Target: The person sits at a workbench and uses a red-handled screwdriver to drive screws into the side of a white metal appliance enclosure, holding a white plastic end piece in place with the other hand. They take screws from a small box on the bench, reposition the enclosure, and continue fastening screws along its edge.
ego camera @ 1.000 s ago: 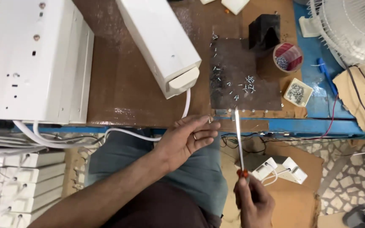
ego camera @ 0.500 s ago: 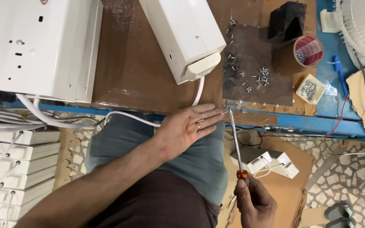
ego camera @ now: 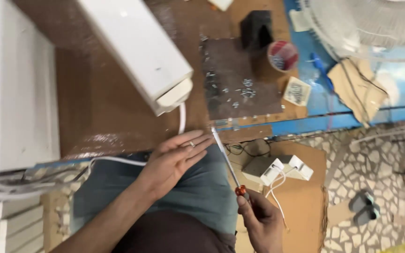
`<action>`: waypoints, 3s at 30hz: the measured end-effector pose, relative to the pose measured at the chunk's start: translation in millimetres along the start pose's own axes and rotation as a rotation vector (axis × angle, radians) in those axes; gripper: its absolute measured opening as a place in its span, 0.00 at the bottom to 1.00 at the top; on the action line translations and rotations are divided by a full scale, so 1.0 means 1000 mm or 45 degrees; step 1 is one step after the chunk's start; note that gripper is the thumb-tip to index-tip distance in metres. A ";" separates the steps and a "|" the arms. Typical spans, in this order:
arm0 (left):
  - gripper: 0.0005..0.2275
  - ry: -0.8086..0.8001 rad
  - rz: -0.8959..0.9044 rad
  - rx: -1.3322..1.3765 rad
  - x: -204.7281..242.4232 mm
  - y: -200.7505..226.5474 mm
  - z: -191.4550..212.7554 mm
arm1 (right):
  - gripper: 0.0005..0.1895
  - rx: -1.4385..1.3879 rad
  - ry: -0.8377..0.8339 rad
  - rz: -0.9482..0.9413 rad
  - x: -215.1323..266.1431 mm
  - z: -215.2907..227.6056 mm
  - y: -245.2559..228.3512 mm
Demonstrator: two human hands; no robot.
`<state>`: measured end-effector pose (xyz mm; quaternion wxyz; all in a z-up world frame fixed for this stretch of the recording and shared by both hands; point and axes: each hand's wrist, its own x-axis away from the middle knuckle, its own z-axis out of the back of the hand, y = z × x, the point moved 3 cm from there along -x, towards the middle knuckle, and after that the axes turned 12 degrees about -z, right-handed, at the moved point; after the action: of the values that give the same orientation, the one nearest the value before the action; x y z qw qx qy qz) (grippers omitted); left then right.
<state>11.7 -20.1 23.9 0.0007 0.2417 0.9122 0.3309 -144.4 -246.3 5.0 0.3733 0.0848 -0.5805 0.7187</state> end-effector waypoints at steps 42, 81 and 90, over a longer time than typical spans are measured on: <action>0.09 0.238 -0.278 -0.031 0.003 -0.001 0.039 | 0.14 0.172 -0.057 0.083 0.013 -0.006 0.002; 0.08 0.516 -0.119 -0.195 -0.009 -0.001 0.067 | 0.17 0.269 -0.052 0.193 0.006 -0.018 -0.001; 0.08 0.502 -0.117 -0.229 -0.010 0.006 0.061 | 0.18 0.112 -0.217 -0.171 -0.003 -0.019 0.007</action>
<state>33.4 16.2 -21.9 -0.1410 0.1293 0.8716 0.4513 -140.6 -230.8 -8.4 0.3659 0.2007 -0.5709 0.7070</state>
